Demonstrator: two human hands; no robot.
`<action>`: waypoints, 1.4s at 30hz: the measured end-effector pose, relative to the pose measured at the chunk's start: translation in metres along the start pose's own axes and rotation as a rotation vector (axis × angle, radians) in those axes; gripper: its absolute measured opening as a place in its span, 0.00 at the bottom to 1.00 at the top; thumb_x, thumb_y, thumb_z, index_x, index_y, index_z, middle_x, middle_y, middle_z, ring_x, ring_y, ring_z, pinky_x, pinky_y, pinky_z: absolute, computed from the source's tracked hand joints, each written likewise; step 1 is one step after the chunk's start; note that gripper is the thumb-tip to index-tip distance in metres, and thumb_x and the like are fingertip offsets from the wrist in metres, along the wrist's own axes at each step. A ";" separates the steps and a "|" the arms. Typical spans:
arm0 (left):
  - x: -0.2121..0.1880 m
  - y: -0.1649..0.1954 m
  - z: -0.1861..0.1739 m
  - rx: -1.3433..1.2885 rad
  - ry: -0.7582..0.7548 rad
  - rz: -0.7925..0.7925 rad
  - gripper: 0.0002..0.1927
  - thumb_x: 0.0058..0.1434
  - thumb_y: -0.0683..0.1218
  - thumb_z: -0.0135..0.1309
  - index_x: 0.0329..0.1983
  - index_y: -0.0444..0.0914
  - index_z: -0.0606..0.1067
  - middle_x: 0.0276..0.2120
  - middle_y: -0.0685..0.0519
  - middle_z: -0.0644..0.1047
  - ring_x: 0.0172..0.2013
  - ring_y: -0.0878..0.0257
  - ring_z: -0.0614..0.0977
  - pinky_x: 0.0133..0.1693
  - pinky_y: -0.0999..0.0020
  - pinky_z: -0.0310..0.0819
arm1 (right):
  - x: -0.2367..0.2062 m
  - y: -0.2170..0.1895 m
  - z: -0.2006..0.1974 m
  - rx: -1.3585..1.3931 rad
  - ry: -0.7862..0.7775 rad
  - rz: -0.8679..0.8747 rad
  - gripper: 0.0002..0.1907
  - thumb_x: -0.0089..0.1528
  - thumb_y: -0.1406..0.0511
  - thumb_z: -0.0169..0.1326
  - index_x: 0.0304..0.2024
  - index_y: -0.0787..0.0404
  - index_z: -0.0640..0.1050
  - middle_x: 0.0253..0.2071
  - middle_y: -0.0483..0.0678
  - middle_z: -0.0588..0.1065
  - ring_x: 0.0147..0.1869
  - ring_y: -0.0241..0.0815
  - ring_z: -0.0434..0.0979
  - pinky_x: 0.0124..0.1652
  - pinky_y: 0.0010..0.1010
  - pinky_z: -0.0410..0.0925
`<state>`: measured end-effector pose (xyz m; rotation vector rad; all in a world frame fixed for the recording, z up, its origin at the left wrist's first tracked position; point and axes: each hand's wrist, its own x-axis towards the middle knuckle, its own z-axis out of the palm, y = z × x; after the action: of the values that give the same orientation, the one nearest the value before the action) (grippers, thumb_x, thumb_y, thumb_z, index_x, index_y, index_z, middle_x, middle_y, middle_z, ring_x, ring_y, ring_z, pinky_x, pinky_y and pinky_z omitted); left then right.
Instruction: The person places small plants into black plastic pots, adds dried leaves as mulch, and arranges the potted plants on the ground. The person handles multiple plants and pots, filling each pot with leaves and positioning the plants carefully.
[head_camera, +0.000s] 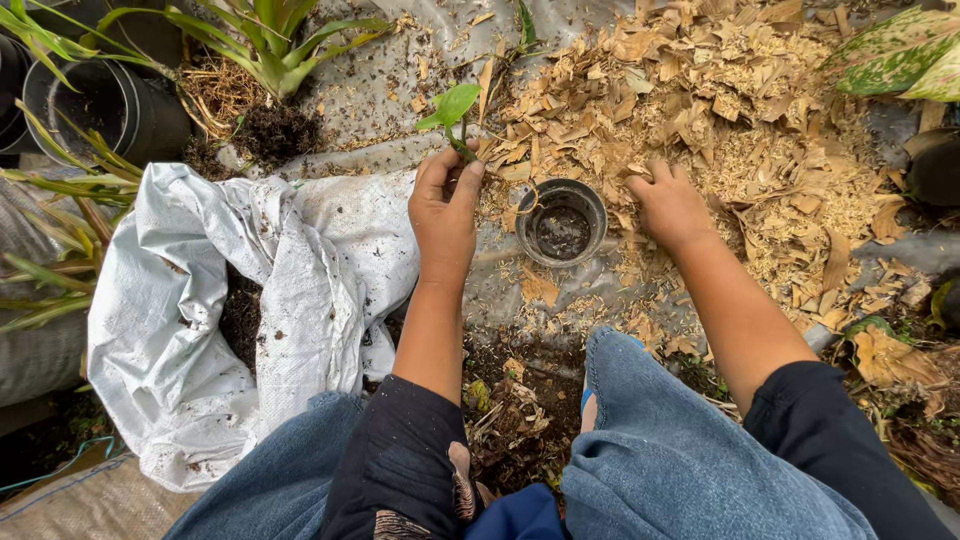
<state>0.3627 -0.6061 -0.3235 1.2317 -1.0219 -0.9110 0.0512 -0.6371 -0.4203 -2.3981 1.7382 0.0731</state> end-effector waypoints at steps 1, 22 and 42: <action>0.001 0.000 -0.002 -0.005 0.014 -0.009 0.11 0.67 0.38 0.58 0.53 0.33 0.80 0.43 0.57 0.74 0.41 0.72 0.77 0.46 0.75 0.76 | -0.001 0.004 0.000 0.058 0.068 0.010 0.22 0.62 0.72 0.58 0.57 0.48 0.79 0.64 0.54 0.70 0.66 0.58 0.70 0.62 0.45 0.70; -0.002 0.014 -0.012 -0.114 0.050 0.018 0.11 0.68 0.38 0.57 0.53 0.35 0.78 0.47 0.58 0.77 0.45 0.72 0.79 0.49 0.76 0.76 | -0.022 -0.091 -0.074 0.383 -0.022 0.065 0.23 0.59 0.67 0.57 0.57 0.46 0.78 0.66 0.51 0.69 0.68 0.52 0.71 0.65 0.43 0.66; -0.019 0.057 0.060 0.006 -0.226 0.084 0.12 0.68 0.40 0.60 0.54 0.36 0.80 0.48 0.55 0.78 0.46 0.68 0.79 0.52 0.73 0.75 | -0.063 -0.018 -0.017 0.828 0.304 0.593 0.31 0.72 0.49 0.41 0.72 0.56 0.63 0.69 0.55 0.68 0.70 0.54 0.70 0.63 0.47 0.66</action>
<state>0.3002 -0.5985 -0.2661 1.0986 -1.2470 -0.9975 0.0474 -0.5759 -0.3921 -1.3198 1.9991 -0.7971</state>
